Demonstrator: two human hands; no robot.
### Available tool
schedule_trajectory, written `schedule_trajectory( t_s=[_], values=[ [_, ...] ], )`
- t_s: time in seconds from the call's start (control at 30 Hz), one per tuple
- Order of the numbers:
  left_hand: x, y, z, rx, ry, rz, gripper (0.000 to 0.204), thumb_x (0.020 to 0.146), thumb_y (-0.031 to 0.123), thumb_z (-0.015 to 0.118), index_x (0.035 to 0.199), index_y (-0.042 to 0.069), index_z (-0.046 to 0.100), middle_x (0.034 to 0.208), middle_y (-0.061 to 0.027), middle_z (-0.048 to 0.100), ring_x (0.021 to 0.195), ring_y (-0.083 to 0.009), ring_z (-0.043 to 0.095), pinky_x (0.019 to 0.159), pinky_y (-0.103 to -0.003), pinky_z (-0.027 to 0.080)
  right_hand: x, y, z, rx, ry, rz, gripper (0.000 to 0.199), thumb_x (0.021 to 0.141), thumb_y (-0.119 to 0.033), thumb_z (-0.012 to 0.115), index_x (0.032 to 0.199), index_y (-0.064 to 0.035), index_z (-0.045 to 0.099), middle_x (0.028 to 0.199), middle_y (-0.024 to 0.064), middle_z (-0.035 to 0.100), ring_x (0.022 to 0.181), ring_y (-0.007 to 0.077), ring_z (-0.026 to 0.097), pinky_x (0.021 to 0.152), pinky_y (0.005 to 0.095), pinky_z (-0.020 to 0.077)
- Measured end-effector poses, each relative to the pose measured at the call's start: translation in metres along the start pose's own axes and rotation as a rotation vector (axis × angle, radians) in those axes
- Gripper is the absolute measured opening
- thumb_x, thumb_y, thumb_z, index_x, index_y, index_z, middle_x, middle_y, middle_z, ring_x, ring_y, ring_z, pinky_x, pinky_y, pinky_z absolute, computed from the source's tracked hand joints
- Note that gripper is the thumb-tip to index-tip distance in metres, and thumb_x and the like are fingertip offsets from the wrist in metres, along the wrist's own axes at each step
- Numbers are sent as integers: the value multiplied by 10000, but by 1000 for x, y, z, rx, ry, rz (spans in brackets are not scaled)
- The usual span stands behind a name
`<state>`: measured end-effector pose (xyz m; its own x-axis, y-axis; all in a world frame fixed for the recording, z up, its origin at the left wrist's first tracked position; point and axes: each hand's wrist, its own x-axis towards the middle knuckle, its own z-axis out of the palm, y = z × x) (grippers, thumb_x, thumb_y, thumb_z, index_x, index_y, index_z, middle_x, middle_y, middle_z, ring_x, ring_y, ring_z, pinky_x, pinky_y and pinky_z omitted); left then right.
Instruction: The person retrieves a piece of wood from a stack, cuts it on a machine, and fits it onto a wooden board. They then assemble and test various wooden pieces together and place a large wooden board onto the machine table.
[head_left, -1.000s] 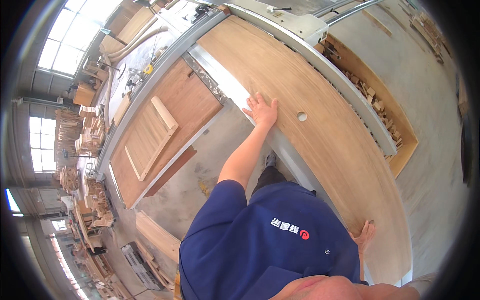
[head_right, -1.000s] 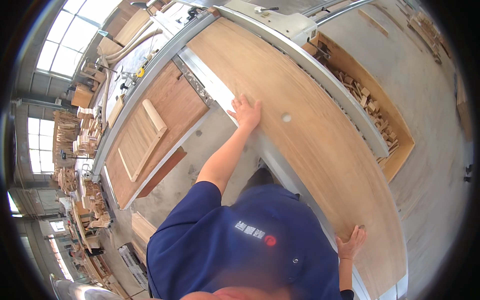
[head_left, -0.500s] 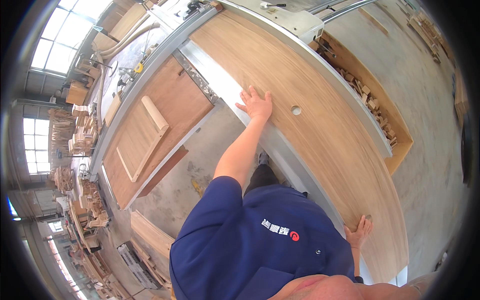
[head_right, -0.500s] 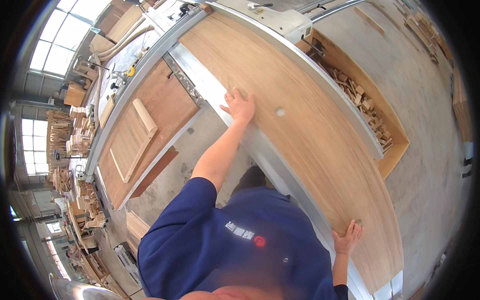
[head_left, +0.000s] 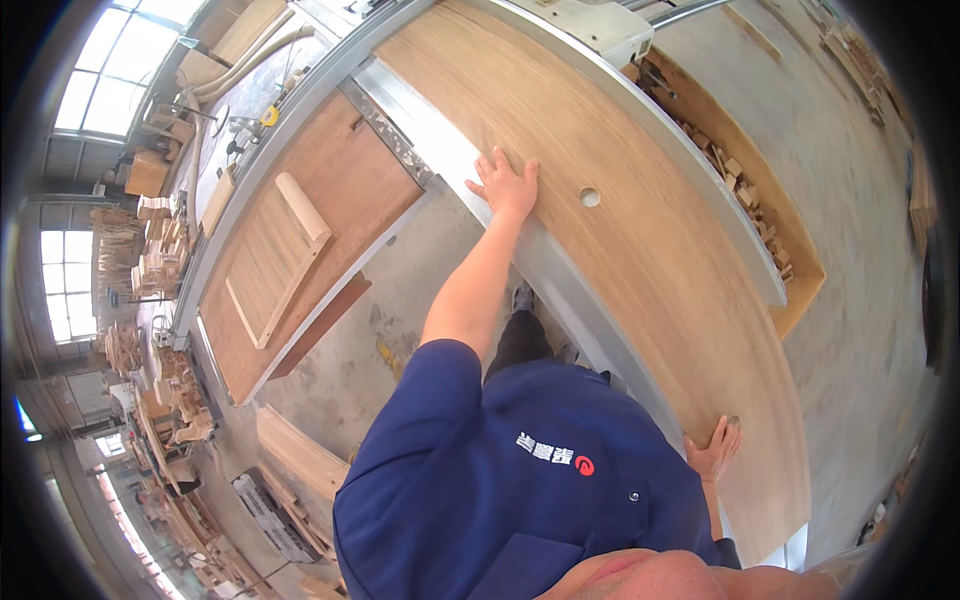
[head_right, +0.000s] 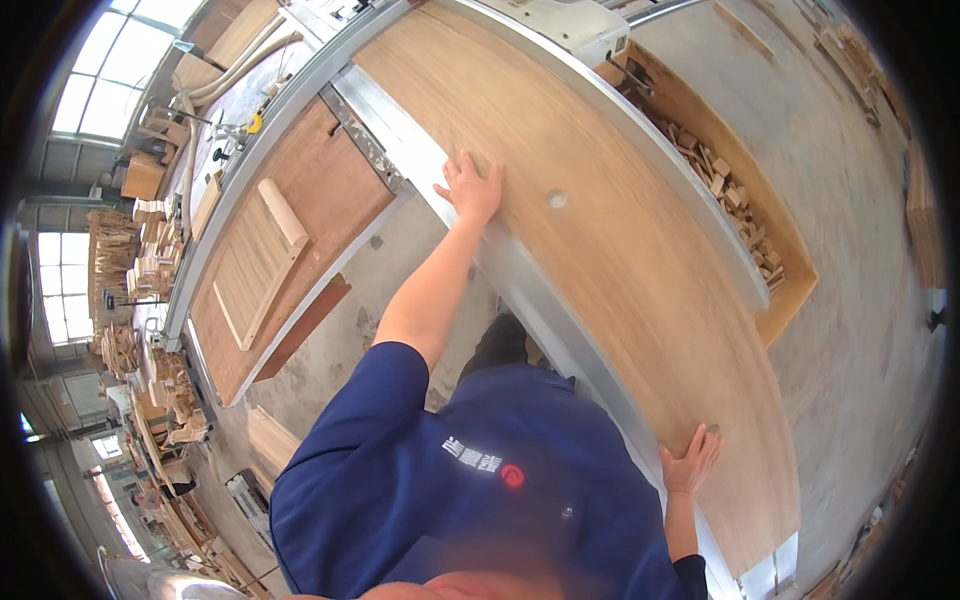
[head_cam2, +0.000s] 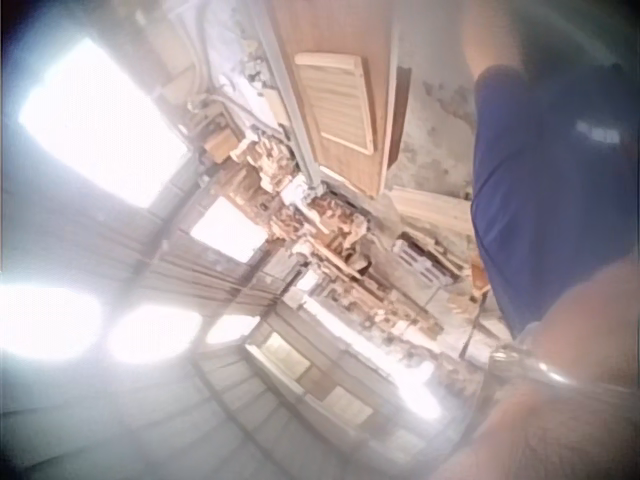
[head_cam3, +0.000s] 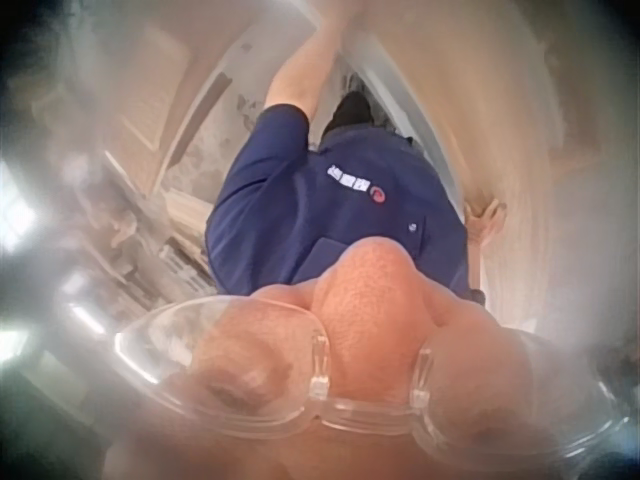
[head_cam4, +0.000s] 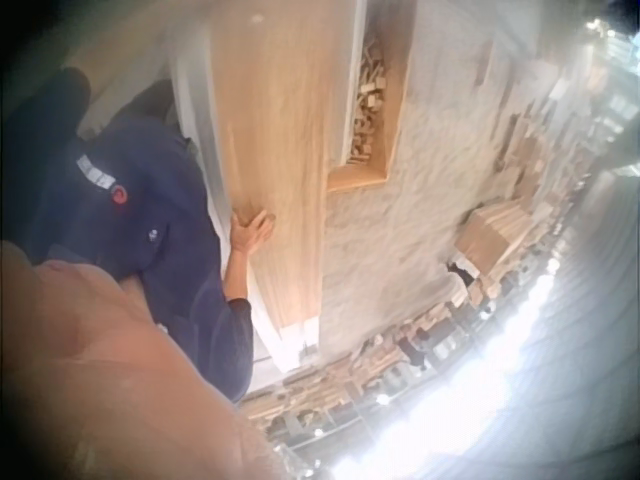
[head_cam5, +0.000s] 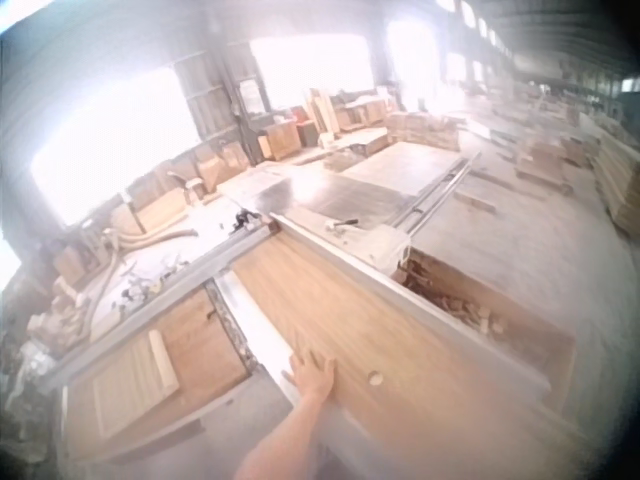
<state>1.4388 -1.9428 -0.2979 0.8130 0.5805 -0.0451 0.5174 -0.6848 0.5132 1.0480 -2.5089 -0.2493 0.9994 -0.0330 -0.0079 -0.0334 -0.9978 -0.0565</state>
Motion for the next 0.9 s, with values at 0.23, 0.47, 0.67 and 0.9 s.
schedule_trajectory(
  t_s=[0.23, 0.47, 0.67, 0.9],
  values=[
    [-64, 25, -3, -8, -70, 34, 1153, 843, 616, 703, 1577, -124, 210, 1652, -312, 244, 1585, -399, 125, 1273, -541, -25, 11, -5, -6, 44, -71, 9, 1023, 640, -334, 923, 1494, -13, 459, 1389, 212, 444, 1387, 504, 371, 1195, 608, 315],
    [-77, 34, 15, 29, -14, 77, 1149, 829, 630, 720, 1570, -114, 254, 1647, -309, 263, 1588, -372, 140, 1283, -514, 3, 2, 6, 1, 28, -51, -13, 1048, 606, -318, 935, 1492, -26, 458, 1366, 199, 432, 1374, 495, 367, 1207, 611, 304],
    [-75, 35, 4, 47, 37, 70, 1134, 833, 626, 724, 1562, -116, 274, 1611, -319, 330, 1580, -378, 168, 1280, -522, 42, 14, -4, -3, 40, -85, 52, 1026, 602, -301, 920, 1490, -49, 473, 1365, 214, 442, 1370, 499, 380, 1186, 621, 325],
    [-74, 28, 17, 80, 40, 75, 1115, 827, 609, 737, 1547, -118, 294, 1621, -322, 298, 1575, -402, 159, 1278, -531, 40, 1, 5, 9, 92, -28, -21, 1033, 572, -293, 932, 1466, -42, 480, 1357, 214, 435, 1367, 528, 358, 1162, 647, 330]
  ],
)
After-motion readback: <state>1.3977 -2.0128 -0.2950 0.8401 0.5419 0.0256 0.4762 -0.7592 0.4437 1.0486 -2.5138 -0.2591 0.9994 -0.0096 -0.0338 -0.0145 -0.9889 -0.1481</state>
